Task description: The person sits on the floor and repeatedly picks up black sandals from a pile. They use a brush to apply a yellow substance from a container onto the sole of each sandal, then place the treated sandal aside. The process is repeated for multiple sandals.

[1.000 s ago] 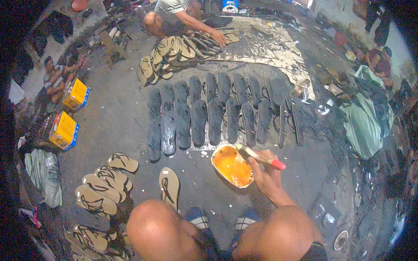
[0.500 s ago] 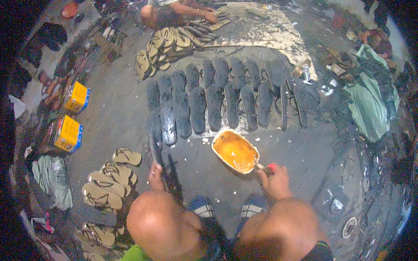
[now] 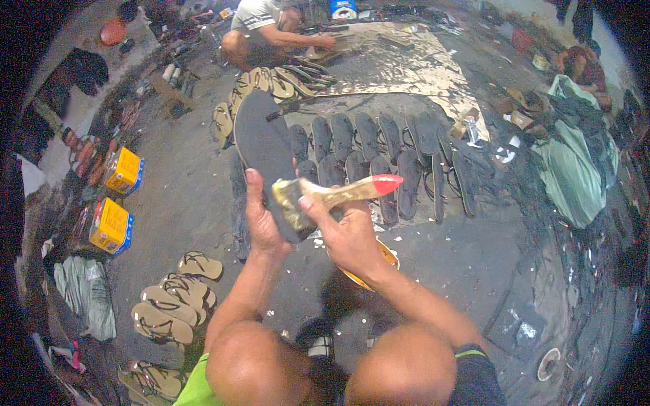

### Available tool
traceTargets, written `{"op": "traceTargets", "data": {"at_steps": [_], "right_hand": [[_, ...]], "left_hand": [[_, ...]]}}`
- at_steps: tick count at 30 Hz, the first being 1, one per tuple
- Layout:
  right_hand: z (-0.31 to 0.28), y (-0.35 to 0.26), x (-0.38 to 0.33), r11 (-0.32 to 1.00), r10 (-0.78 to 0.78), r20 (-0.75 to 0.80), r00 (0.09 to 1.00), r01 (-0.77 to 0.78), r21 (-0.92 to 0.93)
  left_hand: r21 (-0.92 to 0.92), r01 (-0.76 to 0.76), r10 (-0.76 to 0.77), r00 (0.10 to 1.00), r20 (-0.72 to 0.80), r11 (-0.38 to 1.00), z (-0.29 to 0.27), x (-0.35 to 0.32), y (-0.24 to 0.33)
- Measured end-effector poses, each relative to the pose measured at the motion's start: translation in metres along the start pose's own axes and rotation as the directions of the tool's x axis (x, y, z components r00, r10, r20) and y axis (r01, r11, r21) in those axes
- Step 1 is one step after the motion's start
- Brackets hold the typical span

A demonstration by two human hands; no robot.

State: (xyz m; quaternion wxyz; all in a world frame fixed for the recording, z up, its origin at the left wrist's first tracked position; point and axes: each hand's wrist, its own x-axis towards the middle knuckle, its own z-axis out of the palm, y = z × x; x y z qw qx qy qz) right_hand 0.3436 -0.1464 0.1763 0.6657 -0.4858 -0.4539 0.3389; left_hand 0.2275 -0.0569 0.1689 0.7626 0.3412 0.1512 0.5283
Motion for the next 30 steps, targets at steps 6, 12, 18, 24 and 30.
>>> {"op": "traceTargets", "data": {"at_steps": [6, 12, 18, 24, 30], "right_hand": [[-0.015, 0.041, -0.024, 0.979, -0.074, -0.043, 0.996, 0.064, -0.195], [-0.021, 0.041, -0.007, 0.89, -0.369, -0.06, 0.928, 0.334, -0.311], [-0.033, 0.031, -0.027, 0.77, -0.133, 0.424, 0.896, 0.363, -0.525], [-0.012, 0.025, -0.049, 0.994, -0.109, 0.023, 0.994, 0.108, 0.036], [-0.03, 0.037, -0.027, 0.88, -0.3, -0.149, 0.942, 0.213, -0.424]], "left_hand": [[-0.071, 0.113, -0.115, 0.993, -0.02, 0.991, -0.012, -0.029, -0.031], [-0.011, 0.121, -0.121, 0.979, -0.166, 0.993, -0.028, -0.037, -0.026], [-0.041, 0.088, -0.094, 0.973, -0.209, 0.995, -0.025, -0.037, -0.024], [-0.029, -0.044, 0.039, 0.989, -0.142, 0.999, -0.023, -0.051, -0.011], [0.13, -0.067, 0.079, 0.993, -0.088, 0.989, -0.016, -0.054, -0.02]]}}
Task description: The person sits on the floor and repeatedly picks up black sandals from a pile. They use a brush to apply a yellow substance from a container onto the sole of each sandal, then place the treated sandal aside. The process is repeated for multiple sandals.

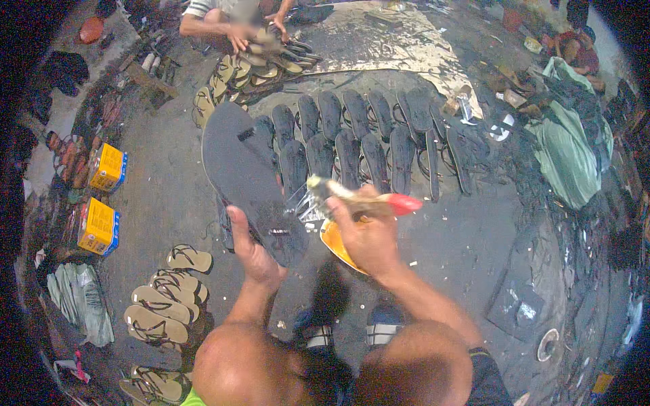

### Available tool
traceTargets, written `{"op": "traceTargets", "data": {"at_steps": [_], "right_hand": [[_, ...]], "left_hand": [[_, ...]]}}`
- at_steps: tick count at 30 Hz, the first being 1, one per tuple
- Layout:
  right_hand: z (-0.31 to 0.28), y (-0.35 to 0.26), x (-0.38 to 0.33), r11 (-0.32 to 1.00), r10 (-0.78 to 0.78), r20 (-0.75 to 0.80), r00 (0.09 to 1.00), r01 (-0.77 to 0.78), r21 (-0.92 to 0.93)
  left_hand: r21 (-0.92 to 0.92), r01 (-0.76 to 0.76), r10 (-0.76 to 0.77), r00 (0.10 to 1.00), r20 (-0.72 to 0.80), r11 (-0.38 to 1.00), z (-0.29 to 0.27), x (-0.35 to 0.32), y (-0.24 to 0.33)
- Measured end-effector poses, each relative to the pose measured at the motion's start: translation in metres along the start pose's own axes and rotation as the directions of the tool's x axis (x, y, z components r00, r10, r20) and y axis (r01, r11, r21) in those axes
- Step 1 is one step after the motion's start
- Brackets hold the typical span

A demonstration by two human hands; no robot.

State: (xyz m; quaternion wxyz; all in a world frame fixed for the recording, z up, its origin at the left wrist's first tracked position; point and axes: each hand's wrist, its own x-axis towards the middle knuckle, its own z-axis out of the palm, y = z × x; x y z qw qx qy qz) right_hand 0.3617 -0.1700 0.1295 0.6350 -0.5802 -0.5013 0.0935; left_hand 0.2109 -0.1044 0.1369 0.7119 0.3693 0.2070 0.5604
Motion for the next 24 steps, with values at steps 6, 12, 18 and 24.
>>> {"op": "traceTargets", "data": {"at_steps": [6, 12, 18, 24], "right_hand": [[0.011, -0.031, 0.049, 0.938, -0.346, -0.128, 0.929, 0.342, -0.051], [0.011, -0.044, 0.035, 0.99, 0.074, 0.028, 0.997, -0.077, 0.119], [0.002, -0.044, 0.049, 0.991, -0.098, -0.183, 0.978, 0.114, 0.077], [-0.006, -0.036, 0.054, 0.99, 0.04, -0.212, 0.976, -0.01, 0.142]], "left_hand": [[0.113, 0.093, -0.106, 0.988, 0.117, 0.989, 0.008, -0.021, -0.009], [0.223, 0.068, -0.098, 0.987, 0.126, 0.972, -0.026, -0.019, -0.013], [0.365, 0.075, -0.127, 0.985, 0.12, 0.928, -0.042, -0.032, -0.032], [0.163, 0.228, -0.259, 0.944, 0.206, 0.96, -0.014, -0.025, 0.002]]}}
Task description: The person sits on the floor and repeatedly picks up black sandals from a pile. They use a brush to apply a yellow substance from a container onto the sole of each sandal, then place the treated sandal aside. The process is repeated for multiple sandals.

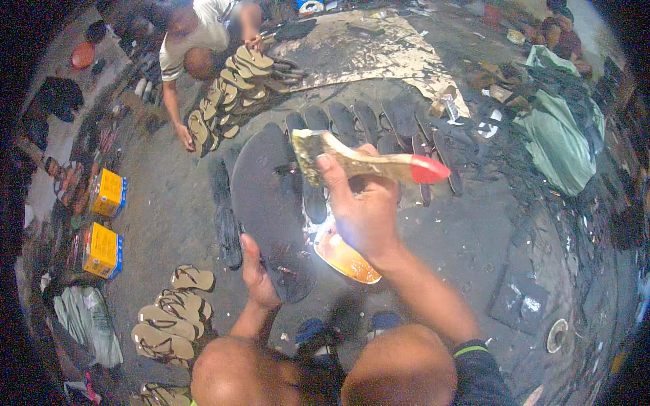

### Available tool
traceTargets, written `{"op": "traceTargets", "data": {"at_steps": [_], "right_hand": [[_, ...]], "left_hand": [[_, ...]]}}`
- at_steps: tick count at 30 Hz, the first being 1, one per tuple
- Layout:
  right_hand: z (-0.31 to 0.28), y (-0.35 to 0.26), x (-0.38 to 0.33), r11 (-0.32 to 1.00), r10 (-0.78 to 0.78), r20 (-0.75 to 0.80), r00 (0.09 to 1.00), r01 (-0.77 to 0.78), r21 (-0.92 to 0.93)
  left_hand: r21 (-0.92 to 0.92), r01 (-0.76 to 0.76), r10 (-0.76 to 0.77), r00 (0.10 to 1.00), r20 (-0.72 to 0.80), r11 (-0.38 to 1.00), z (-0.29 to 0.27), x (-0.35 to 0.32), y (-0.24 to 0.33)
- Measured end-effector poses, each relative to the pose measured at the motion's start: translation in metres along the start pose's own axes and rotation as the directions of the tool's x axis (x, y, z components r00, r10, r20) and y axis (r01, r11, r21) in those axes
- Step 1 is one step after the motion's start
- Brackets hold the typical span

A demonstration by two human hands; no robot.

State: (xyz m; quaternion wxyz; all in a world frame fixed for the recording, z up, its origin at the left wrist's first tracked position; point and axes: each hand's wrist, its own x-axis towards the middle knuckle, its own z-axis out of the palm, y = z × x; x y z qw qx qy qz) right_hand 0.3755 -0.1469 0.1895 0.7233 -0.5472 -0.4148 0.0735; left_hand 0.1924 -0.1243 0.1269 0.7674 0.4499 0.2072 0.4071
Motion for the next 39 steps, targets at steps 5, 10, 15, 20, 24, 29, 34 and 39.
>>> {"op": "traceTargets", "data": {"at_steps": [5, 10, 15, 20, 24, 29, 34, 39], "right_hand": [[-0.003, 0.01, -0.029, 0.993, 0.098, 0.28, 0.955, -0.074, -0.093], [0.0, 0.01, -0.003, 0.99, -0.138, 0.036, 0.99, 0.138, 0.013], [-0.004, 0.018, -0.032, 0.916, -0.264, 0.683, 0.681, 0.398, -0.042], [-0.022, 0.029, -0.091, 0.971, -0.201, 0.735, 0.648, 0.23, 0.063], [-0.033, 0.02, -0.101, 0.979, -0.045, 0.653, 0.756, -0.096, 0.179], [-0.057, 0.042, -0.077, 0.582, 0.797, 0.165, 0.581, -0.667, -0.465], [-0.06, 0.056, -0.071, 0.684, 0.712, 0.325, 0.623, -0.719, -0.121], [-0.013, 0.1, -0.072, 0.843, 0.299, 0.458, 0.837, -0.457, 0.285]], "left_hand": [[-0.123, 0.089, -0.098, 0.993, -0.069, 0.988, 0.001, 0.007, -0.006], [0.054, 0.16, -0.164, 0.984, 0.07, 0.986, -0.001, 0.002, -0.015], [-0.451, 0.169, -0.191, 0.982, -0.002, 0.876, -0.008, 0.01, 0.012], [-0.449, -0.06, -0.045, 0.975, -0.219, 0.892, -0.029, 0.019, 0.01], [-0.431, -0.126, -0.004, 0.957, -0.289, 0.893, -0.037, 0.029, 0.013], [-0.336, -0.249, 0.074, 0.886, -0.457, 0.908, -0.047, 0.029, 0.011], [-0.283, -0.218, 0.114, 0.933, -0.342, 0.934, -0.046, 0.054, -0.021], [-0.378, -0.196, 0.088, 0.955, -0.283, 0.905, -0.006, 0.093, -0.02]]}}
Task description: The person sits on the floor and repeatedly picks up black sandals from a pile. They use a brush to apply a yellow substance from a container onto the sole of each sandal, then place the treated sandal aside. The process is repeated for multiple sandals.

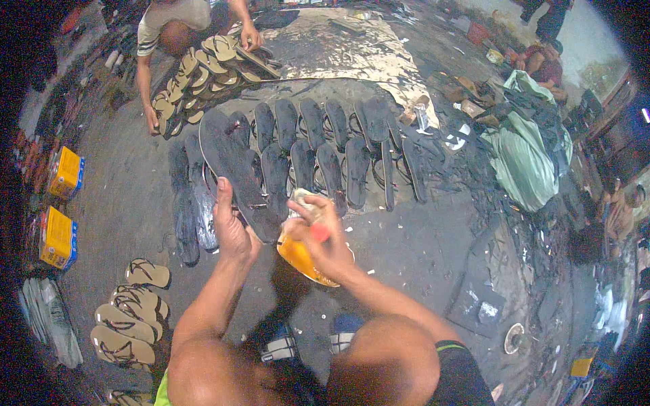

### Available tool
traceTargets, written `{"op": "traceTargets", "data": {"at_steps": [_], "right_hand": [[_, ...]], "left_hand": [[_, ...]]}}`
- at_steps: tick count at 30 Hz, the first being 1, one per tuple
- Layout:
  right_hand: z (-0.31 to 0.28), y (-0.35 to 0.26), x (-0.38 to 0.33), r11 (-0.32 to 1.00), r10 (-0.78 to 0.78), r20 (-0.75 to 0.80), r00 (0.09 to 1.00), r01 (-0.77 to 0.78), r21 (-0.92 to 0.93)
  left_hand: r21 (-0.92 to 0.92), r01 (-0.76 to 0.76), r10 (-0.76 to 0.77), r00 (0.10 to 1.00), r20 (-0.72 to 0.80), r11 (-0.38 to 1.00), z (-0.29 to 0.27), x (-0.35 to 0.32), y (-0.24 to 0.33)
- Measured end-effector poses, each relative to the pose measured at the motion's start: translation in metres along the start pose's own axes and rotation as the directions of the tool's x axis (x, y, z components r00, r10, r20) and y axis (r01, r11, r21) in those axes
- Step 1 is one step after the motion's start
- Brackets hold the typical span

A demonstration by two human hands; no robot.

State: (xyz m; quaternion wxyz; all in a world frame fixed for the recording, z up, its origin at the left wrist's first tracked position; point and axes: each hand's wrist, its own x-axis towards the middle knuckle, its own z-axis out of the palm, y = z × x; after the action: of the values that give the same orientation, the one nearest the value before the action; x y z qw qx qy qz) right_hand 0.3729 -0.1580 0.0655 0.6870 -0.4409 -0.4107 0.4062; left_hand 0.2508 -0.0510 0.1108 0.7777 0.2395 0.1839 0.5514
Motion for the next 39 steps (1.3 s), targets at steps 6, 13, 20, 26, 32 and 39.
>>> {"op": "traceTargets", "data": {"at_steps": [6, 13, 20, 26, 32, 39], "right_hand": [[0.026, 0.026, 0.053, 0.964, -0.037, -0.099, 0.994, 0.009, -0.267], [-0.151, 0.091, 0.241, 0.307, -0.455, -0.451, 0.768, -0.341, -0.889], [-0.212, 0.116, 0.252, 0.153, -0.321, -0.366, 0.874, -0.333, -0.93], [-0.11, 0.037, 0.085, 0.658, 0.29, -0.061, 0.955, -0.245, -0.712], [-0.056, 0.007, -0.024, 0.393, 0.108, 0.116, 0.987, 0.065, -0.917], [-0.044, 0.036, -0.026, 0.236, 0.003, 0.107, 0.994, 0.103, -0.966]], "left_hand": [[0.44, 0.128, -0.137, 0.991, -0.012, 0.889, -0.043, 0.029, 0.005], [0.917, 0.17, 0.205, 0.945, -0.256, 0.361, -0.154, -0.015, 0.047], [0.749, 0.644, 0.834, 0.492, -0.249, -0.156, -0.375, -0.039, 0.182], [0.393, 0.905, 0.737, 0.376, -0.561, -0.163, -0.394, -0.031, 0.201], [0.444, 0.867, 0.785, 0.432, -0.443, -0.227, -0.413, -0.009, 0.155], [0.69, 0.719, 0.724, 0.432, -0.538, 0.084, -0.418, -0.001, 0.193]]}}
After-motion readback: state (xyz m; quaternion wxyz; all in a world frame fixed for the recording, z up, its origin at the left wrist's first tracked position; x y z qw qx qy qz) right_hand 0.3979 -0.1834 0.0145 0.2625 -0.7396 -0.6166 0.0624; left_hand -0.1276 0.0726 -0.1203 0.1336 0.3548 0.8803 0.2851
